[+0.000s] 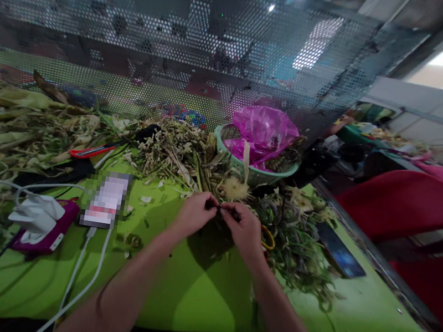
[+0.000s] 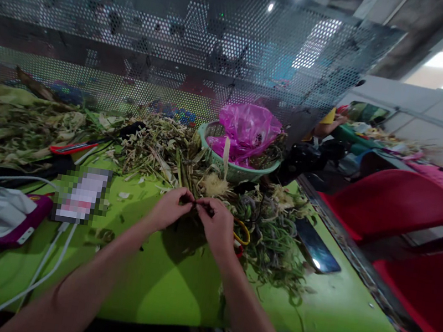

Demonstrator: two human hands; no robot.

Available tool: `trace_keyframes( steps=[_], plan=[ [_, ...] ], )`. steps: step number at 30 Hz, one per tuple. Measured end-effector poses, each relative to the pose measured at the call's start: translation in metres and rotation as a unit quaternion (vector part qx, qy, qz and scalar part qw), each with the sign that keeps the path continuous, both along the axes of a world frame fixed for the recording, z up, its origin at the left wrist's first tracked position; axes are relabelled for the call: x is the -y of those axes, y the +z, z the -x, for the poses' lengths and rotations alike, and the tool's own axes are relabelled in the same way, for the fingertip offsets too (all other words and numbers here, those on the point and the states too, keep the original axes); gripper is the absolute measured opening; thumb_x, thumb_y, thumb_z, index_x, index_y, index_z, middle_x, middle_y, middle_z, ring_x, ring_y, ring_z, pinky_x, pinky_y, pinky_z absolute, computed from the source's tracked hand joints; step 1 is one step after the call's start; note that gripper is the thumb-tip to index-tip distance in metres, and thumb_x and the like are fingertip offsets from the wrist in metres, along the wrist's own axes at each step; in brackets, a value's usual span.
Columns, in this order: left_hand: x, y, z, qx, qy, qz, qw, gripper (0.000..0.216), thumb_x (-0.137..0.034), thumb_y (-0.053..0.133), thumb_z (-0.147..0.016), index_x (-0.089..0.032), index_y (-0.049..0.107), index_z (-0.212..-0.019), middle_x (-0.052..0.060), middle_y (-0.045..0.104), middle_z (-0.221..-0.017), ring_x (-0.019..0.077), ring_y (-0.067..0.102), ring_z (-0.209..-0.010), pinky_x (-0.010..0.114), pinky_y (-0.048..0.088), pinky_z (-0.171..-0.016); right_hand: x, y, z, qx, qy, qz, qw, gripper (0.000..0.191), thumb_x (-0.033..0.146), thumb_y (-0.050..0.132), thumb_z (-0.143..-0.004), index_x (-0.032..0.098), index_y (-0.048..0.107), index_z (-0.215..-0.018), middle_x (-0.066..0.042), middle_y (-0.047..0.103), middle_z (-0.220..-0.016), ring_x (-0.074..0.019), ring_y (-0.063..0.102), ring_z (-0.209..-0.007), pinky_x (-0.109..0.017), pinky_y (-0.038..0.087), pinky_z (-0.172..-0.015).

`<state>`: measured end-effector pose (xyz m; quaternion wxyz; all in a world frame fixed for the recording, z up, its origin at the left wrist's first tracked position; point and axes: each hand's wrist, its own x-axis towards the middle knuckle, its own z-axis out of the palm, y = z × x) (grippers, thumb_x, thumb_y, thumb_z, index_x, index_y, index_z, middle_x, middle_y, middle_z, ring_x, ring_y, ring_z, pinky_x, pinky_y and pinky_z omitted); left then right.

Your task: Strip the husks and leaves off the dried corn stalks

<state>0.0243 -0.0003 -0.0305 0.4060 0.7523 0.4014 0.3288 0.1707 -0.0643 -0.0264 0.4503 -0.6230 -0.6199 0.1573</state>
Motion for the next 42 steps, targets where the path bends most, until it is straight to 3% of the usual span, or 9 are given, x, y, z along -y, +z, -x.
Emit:
trace_keyframes(
  steps=[7,17,31,42],
  plan=[
    [0.002,0.004,0.003,0.004,0.000,0.011,1.000,0.012,-0.016,0.057,-0.074,-0.019,0.063,-0.084,0.002,0.067,-0.086,0.0160,0.059,-0.083,0.027,0.044,-0.078,0.002,0.006,0.004,0.101,-0.013,-0.036,0.994,0.009,0.023,0.056,-0.082,0.022,0.065,-0.083,-0.005,0.066,-0.081,-0.0221,0.059,-0.078,-0.033,0.045,-0.071],
    [-0.004,-0.003,0.002,0.066,-0.024,0.052,0.996,0.015,-0.011,0.059,-0.071,-0.016,0.064,-0.084,0.002,0.067,-0.084,0.0145,0.059,-0.079,0.026,0.045,-0.077,0.004,0.006,0.005,0.119,-0.013,-0.024,0.993,0.008,0.022,0.054,-0.084,0.021,0.062,-0.084,-0.005,0.064,-0.082,-0.0220,0.058,-0.077,-0.033,0.043,-0.069],
    [0.003,0.005,0.005,-0.041,0.009,-0.036,0.998,0.014,-0.019,0.056,-0.077,-0.020,0.068,-0.085,0.001,0.070,-0.086,0.0164,0.061,-0.084,0.027,0.043,-0.077,0.004,0.004,0.004,0.112,-0.009,-0.030,0.993,0.009,0.021,0.054,-0.084,0.020,0.062,-0.086,-0.005,0.065,-0.084,-0.0219,0.059,-0.081,-0.033,0.045,-0.072],
    [0.002,0.012,0.008,-0.136,0.049,-0.113,0.983,0.008,-0.019,0.054,-0.078,-0.020,0.061,-0.081,0.003,0.067,-0.089,0.0197,0.057,-0.091,0.032,0.039,-0.083,0.007,0.007,-0.002,0.149,-0.016,-0.006,0.989,0.015,0.022,0.051,-0.086,0.020,0.065,-0.090,-0.007,0.066,-0.089,-0.0229,0.061,-0.084,-0.035,0.044,-0.078]
  ],
)
